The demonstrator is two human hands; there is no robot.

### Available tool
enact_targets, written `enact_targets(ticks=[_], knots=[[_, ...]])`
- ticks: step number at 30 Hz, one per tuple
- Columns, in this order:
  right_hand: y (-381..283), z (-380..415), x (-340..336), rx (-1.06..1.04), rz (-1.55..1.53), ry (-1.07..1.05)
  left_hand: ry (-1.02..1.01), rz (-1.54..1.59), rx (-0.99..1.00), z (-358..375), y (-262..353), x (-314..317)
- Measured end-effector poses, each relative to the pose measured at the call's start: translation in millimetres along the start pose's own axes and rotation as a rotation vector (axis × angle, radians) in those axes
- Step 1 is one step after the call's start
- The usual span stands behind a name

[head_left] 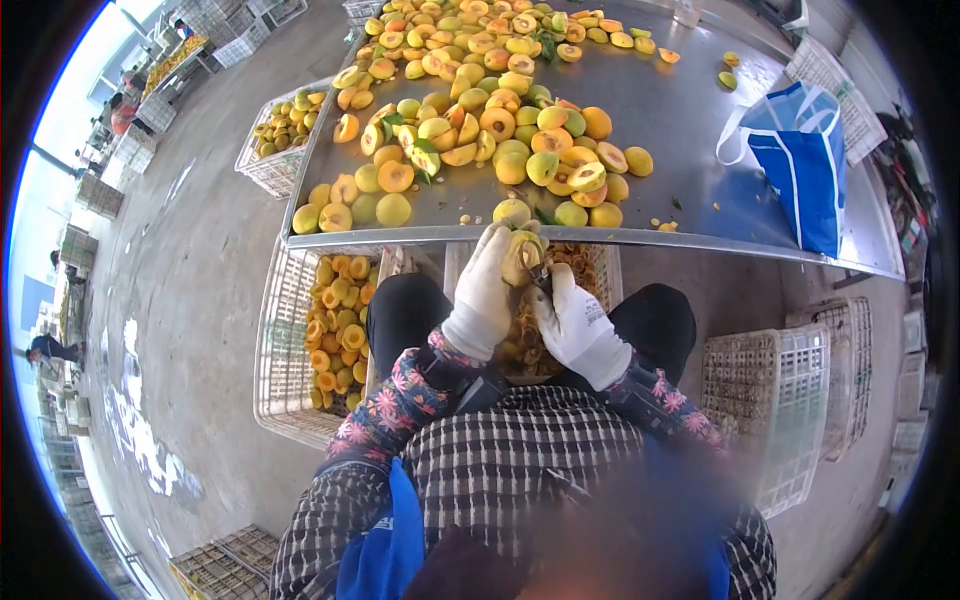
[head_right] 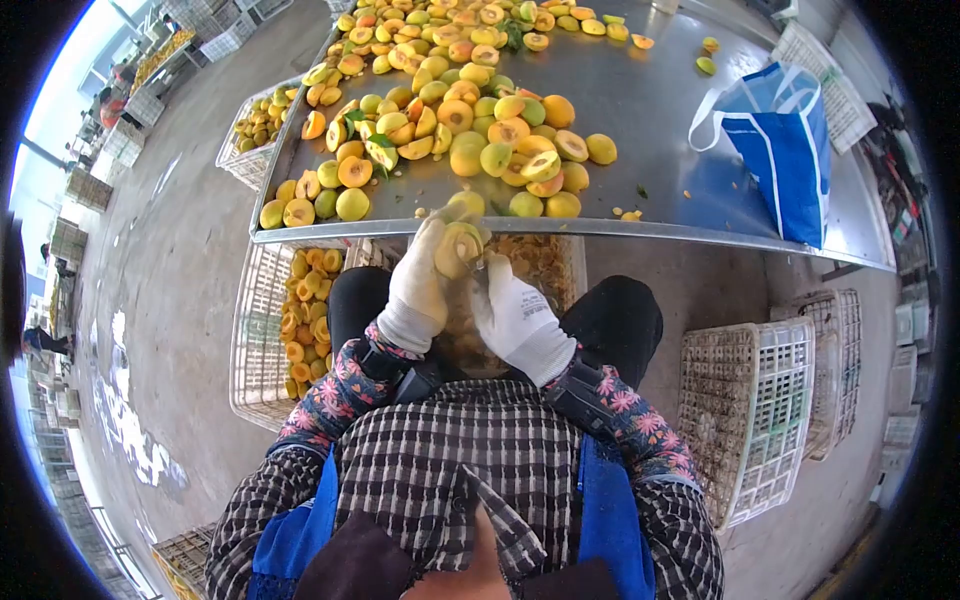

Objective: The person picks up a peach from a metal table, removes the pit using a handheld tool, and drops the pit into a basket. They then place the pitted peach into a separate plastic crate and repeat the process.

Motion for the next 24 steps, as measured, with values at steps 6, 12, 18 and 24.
enact_targets(ticks=[6,12,18,24], knots=[[4.5,2.0,9.9,-0.057,-0.039,-0.027,0.027,-0.181,0.158,6.7,-3.2,-3.9],[10.3,-1.1,13.9,-0.002,-0.068,-0.138,0.029,-0.28,0.208,3.3,-1.8,-8.2],[6.4,3.2,17.6,-0.098,-0.218,-0.047,-0.002,-0.404,0.188,4.5,0.4,-4.9],[19.7,-8.6,-2.0,-0.069,-0.031,-0.084,-0.126,-0.49,0.174,-13.7,8.2,-8.7]])
Point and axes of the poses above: each hand's wrist, its own z-axis away from the middle knuckle, its own x-axis out of the palm, y = z × x, the point moved 4 cm from there along -z, towards the middle knuckle, and after that the axes turned 4 degrees about z, right-handed, at the moved point
